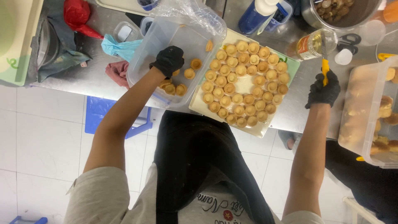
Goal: Applying glaze to the inside of tart shells and arranging them on a tray.
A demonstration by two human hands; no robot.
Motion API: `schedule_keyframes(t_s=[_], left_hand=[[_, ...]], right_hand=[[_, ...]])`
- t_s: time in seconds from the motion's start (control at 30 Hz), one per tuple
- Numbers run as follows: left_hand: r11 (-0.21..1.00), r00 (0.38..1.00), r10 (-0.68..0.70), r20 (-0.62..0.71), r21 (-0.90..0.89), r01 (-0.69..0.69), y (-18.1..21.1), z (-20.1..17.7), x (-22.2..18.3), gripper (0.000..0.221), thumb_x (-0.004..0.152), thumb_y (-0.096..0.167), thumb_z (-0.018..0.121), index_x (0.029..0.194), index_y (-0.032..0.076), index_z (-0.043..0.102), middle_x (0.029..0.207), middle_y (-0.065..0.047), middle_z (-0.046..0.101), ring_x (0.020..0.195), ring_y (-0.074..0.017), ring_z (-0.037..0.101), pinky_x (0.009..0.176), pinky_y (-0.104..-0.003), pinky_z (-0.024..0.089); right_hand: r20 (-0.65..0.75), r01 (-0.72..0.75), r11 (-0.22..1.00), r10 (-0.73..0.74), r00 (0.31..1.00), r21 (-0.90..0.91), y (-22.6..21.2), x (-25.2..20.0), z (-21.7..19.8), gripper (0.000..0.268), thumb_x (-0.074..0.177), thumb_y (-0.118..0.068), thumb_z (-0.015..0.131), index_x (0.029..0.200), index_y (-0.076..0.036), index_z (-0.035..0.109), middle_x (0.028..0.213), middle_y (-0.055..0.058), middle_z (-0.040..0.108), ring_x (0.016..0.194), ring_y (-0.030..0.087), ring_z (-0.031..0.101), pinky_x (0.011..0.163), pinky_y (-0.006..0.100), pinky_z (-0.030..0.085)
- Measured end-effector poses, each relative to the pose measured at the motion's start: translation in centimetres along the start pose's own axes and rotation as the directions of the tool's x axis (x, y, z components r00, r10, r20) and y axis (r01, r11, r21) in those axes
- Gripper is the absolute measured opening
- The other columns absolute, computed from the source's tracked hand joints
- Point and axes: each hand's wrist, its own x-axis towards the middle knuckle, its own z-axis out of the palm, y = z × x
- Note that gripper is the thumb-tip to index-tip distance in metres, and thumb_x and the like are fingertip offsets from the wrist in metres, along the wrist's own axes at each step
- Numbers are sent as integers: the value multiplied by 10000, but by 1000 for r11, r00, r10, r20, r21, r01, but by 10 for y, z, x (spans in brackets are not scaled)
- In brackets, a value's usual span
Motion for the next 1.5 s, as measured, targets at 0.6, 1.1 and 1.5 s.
schedule_keyframes(t_s=[0.6, 1.1, 1.5], left_hand=[[-625, 898, 341, 277, -646, 437, 327, -36, 60, 317, 1046, 173, 624, 1326, 25, 632, 1219, -96, 663, 1103, -210, 698, 956, -356, 595], [-371, 898, 259, 357, -821, 434, 320, -87, 30, 341, 1033, 204, 668, 1346, 74, 641, 1223, -18, 674, 1160, -144, 613, 964, -342, 528], [-787, 861, 290, 419, -408, 463, 261, 12, -10, 124, 1047, 198, 701, 1138, 121, 664, 1049, -38, 660, 975, -195, 651, 834, -400, 545]], right_hand=[[103, 30, 990, -44, 994, 135, -5, -236, 41, 487, 1035, -222, 669, 1478, -75, 529, 757, -15, 569, 542, 67, 494, 467, 197, 415], [448, 676, 220, -601, 662, -704, 51, -287, 62, 162, 988, 64, 724, 1036, -91, 711, 840, 19, 689, 750, 112, 649, 666, 240, 554], [419, 554, 401, -377, 826, -729, 78, -302, 39, 410, 992, -25, 699, 1395, -80, 647, 894, -27, 704, 731, 74, 615, 715, 227, 537]])
